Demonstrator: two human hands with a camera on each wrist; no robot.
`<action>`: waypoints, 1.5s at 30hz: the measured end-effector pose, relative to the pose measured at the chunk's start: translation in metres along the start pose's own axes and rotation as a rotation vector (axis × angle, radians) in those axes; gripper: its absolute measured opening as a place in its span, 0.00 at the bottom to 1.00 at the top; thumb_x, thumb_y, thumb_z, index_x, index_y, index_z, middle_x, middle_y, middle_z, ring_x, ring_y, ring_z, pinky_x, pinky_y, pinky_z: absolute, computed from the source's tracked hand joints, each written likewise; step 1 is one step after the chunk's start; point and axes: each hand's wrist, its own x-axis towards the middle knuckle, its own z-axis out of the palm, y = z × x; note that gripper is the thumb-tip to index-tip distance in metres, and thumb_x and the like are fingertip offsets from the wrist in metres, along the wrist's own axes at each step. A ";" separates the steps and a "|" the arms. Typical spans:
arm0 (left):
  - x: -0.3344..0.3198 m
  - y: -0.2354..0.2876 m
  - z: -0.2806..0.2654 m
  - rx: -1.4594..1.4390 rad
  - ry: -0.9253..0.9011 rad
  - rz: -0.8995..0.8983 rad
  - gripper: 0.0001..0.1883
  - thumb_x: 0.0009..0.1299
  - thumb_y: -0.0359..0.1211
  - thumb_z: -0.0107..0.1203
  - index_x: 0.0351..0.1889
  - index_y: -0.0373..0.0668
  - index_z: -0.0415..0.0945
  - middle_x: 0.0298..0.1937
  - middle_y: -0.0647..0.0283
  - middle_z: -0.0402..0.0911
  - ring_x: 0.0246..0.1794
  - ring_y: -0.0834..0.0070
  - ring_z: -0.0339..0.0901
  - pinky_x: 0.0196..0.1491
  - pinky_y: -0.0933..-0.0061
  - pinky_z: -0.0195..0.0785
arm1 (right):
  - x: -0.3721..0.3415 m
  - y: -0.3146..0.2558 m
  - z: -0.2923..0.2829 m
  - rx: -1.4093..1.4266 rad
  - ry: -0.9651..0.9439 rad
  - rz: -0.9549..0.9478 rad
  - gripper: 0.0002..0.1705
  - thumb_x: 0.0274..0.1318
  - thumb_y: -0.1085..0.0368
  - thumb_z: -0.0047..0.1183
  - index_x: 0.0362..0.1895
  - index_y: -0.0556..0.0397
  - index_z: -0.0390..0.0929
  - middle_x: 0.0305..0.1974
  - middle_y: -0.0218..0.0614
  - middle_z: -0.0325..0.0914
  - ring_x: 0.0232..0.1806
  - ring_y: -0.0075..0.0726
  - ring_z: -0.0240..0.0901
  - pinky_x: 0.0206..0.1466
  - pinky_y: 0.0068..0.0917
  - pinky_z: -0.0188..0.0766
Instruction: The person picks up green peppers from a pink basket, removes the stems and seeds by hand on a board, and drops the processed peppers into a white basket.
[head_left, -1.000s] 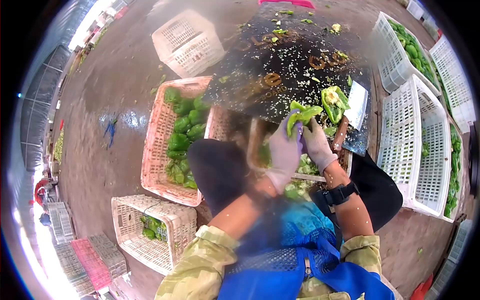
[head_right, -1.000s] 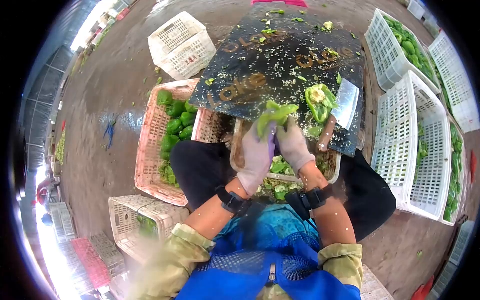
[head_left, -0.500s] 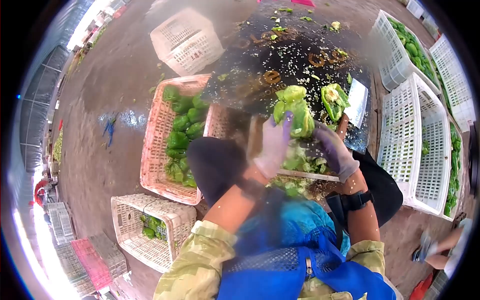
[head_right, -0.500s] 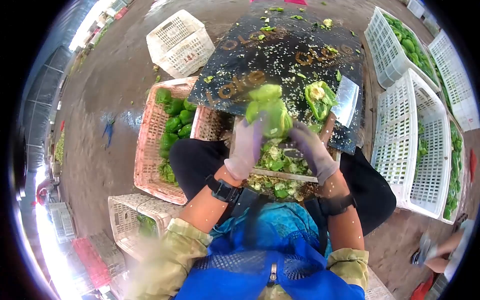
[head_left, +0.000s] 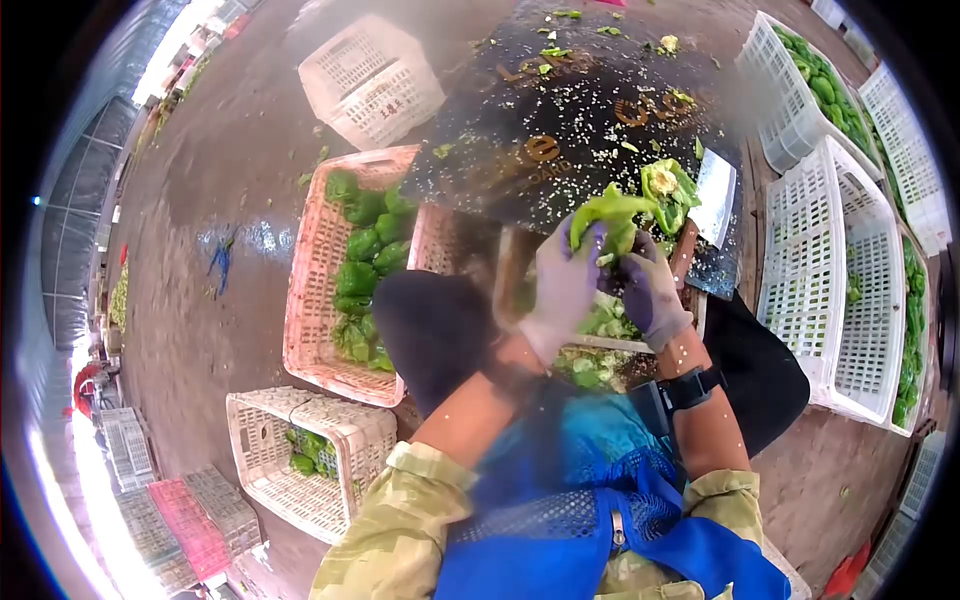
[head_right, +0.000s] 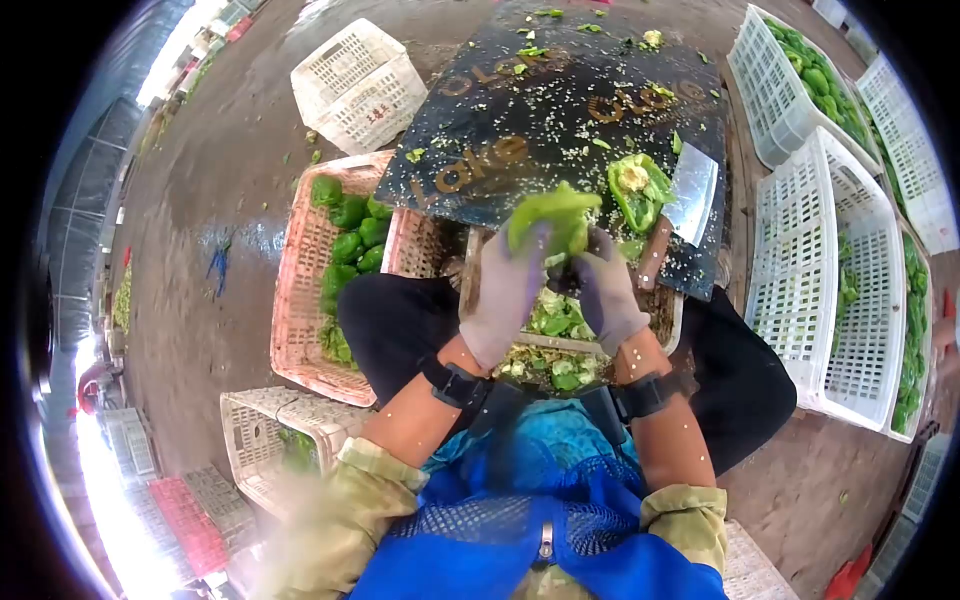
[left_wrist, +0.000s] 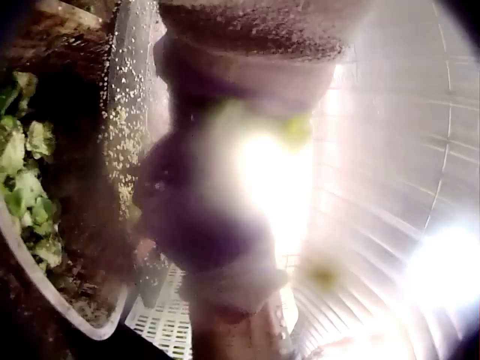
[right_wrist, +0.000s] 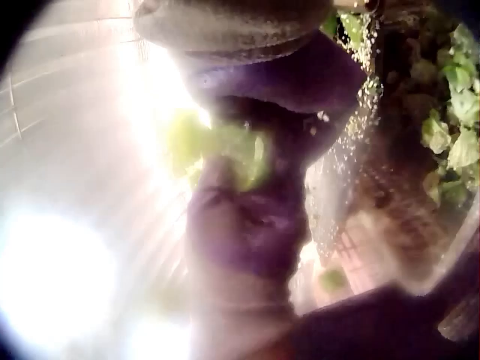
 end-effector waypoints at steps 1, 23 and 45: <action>0.006 -0.008 -0.004 -0.027 0.030 0.017 0.16 0.70 0.36 0.53 0.51 0.37 0.73 0.29 0.72 0.77 0.18 0.89 0.60 0.19 0.85 0.53 | -0.005 -0.003 0.002 0.006 -0.028 0.015 0.26 0.53 0.75 0.40 0.59 0.61 0.60 0.42 0.38 0.71 0.37 0.34 0.73 0.37 0.32 0.75; 0.008 -0.024 -0.010 0.455 0.117 0.044 0.15 0.61 0.27 0.57 0.47 0.39 0.78 0.29 0.64 0.82 0.22 0.82 0.74 0.27 0.77 0.68 | 0.012 0.007 -0.005 -0.330 0.128 -0.162 0.17 0.52 0.67 0.60 0.45 0.59 0.74 0.33 0.32 0.78 0.26 0.22 0.74 0.25 0.20 0.72; 0.005 -0.022 -0.007 1.185 -0.191 0.483 0.17 0.56 0.25 0.52 0.45 0.47 0.78 0.39 0.56 0.81 0.39 0.58 0.78 0.41 0.64 0.71 | 0.032 0.053 -0.039 0.394 0.332 -0.093 0.16 0.51 0.72 0.55 0.47 0.58 0.73 0.38 0.33 0.78 0.37 0.29 0.73 0.40 0.24 0.71</action>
